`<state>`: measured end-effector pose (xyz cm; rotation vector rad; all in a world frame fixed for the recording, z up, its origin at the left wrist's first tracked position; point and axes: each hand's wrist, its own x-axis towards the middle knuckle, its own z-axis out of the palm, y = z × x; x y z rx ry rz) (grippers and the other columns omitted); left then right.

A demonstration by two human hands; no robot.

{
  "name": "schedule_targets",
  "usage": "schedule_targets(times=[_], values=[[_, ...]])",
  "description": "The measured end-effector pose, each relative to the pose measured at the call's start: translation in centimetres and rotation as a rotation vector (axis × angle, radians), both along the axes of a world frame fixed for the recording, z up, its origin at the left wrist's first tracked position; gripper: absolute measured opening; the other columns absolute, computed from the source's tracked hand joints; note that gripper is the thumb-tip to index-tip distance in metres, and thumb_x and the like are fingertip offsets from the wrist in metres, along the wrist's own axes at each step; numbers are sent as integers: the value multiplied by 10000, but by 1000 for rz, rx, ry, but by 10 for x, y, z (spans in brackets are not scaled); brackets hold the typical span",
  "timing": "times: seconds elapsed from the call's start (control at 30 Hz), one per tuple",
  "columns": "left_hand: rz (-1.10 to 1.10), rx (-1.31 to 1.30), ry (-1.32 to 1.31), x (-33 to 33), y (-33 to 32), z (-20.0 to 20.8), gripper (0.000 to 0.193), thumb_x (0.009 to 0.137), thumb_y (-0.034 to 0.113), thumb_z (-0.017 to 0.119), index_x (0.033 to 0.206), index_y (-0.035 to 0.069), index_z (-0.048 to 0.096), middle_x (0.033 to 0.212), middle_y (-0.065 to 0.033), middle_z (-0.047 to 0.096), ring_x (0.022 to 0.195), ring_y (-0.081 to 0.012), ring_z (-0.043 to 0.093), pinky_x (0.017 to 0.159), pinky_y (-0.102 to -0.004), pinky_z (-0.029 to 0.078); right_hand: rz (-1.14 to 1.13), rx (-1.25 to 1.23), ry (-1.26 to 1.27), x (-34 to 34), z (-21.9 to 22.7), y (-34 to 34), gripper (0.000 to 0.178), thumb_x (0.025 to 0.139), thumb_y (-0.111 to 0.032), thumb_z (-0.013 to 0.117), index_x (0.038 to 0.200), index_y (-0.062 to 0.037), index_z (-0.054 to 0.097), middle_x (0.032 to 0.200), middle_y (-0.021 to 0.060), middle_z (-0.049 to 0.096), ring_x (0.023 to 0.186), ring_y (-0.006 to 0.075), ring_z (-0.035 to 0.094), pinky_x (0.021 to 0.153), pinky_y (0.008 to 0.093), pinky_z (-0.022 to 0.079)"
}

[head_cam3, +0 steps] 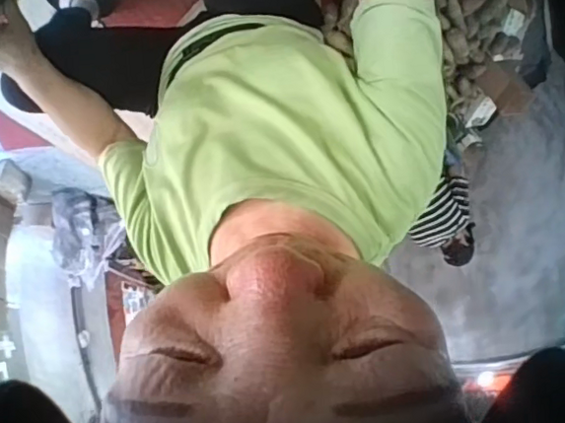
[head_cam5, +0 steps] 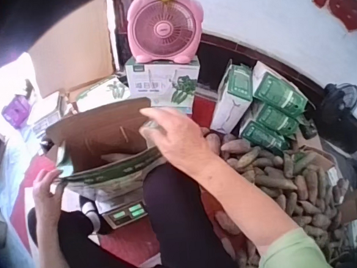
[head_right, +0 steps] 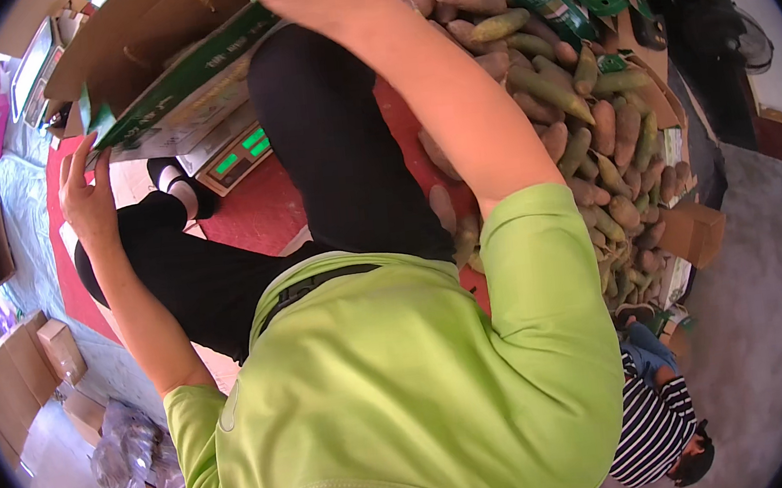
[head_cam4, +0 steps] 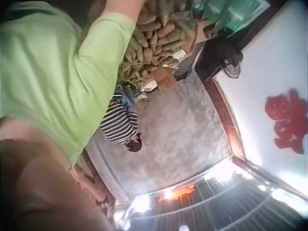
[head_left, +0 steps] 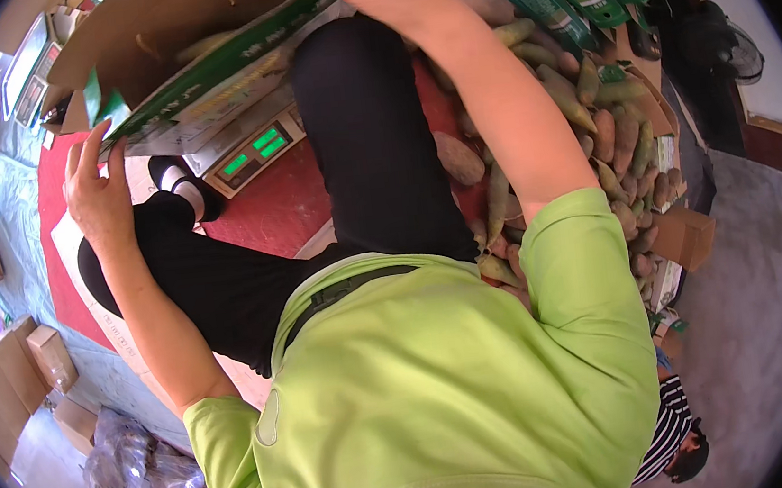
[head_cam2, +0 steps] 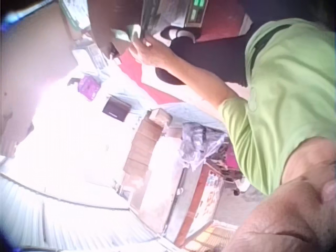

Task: Sort and pack radishes into cardboard boxes for shipping.

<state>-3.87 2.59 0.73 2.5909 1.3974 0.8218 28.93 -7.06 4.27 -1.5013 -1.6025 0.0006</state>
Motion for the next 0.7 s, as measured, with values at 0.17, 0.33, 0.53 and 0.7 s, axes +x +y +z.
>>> schedule_targets(times=[0.17,0.33,0.53,0.7], values=[[17,-13,16,-6,2,-2,245,815,160,684,1060,152,677,934,-76,651,848,-246,639,719,-338,489,-287,-363,250,79,-84,-96,300,828,-91,661,1116,-23,615,1010,99,653,935,204,628,849,310,483],[-6,18,10,-6,6,-9,252,824,164,681,1076,165,674,937,-72,649,848,-236,637,718,-325,485,-602,-745,396,115,-226,-263,331,810,-233,668,1089,-57,636,1024,141,662,970,249,639,839,345,491],[17,54,30,-15,1,-1,254,827,133,681,1079,155,668,925,-51,636,873,-210,632,733,-321,478,-951,-1310,429,72,-321,-409,577,716,-292,736,1183,0,564,1097,197,636,1042,317,607,878,389,480],[-54,56,-45,-5,8,-10,267,817,119,684,1082,126,661,930,-76,637,862,-239,628,745,-343,479,-1085,-1248,917,37,-368,-466,829,624,-262,826,1319,-17,446,1273,216,531,1153,339,538,950,416,447]])
